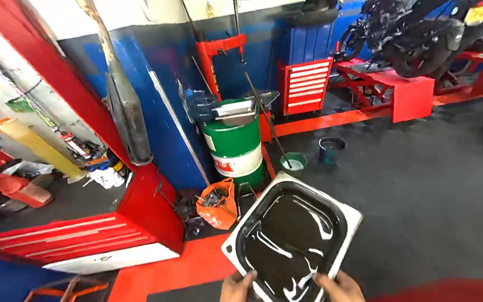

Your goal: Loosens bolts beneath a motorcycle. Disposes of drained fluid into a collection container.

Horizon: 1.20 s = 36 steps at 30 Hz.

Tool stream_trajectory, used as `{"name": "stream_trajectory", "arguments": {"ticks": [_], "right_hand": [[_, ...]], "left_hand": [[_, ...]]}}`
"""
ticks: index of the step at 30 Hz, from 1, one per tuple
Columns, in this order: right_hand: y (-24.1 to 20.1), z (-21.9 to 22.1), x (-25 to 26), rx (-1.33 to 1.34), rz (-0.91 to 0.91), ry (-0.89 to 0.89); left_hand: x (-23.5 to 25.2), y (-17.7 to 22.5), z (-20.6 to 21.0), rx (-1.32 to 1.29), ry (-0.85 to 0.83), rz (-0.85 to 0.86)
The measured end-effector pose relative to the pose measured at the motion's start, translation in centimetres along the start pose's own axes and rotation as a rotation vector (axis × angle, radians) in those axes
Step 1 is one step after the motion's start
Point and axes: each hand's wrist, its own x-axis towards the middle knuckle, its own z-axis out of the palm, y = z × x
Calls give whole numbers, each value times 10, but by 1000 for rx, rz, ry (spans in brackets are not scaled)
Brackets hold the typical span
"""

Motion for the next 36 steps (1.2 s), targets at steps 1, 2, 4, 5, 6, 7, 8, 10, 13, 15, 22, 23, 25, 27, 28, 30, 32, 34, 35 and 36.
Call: {"name": "stream_trajectory", "arguments": {"ticks": [1,2,4,5,6,7,8,10,13,15,22,23,25,27,28,30,32,34,35,36], "right_hand": [[-39,22,34,-15,-32,-14],[-76,46,66,-17,-53,-34],[-150,95,132,-3,-80,-66],[-187,120,165,-2,-90,-85],[-224,145,198,2,-98,-103],[-260,172,231,7,-114,-117],[-294,198,265,12,-135,-128],[-349,250,330,-5,-177,-132],[-429,325,422,-12,-250,-142],[-477,372,477,-2,-280,-139],[-607,501,633,7,-290,-102],[-617,516,654,-17,-304,-109],[-632,543,695,-75,-338,-136],[-638,569,731,-140,-356,-149],[-638,581,746,-158,-351,-156],[-637,603,772,-180,-337,-175],[-630,619,795,-218,-321,-193],[-621,634,812,-261,-324,-191],[-617,639,818,-294,-330,-188],[-612,643,826,-326,-335,-181]], "left_hand": [[28,38,-1,-30,-47,20],[52,72,-5,-62,-88,46],[97,132,-14,-113,-104,144],[117,157,-18,-122,-77,200],[139,178,-24,-125,-37,253],[162,199,-31,-123,19,318],[188,217,-40,-112,77,405],[245,251,-64,-60,182,601],[337,340,-111,74,256,960],[396,423,-141,196,387,1165],[565,696,-249,1058,797,1703],[580,713,-256,1185,814,1731],[603,730,-259,1323,884,1797],[614,730,-258,1303,965,1848],[616,729,-259,1278,990,1876],[620,727,-260,1221,1030,1906],[622,724,-260,1197,1069,1894],[625,721,-263,1189,1093,1878],[626,720,-263,1208,1102,1867],[626,719,-264,1234,1104,1852]]}}
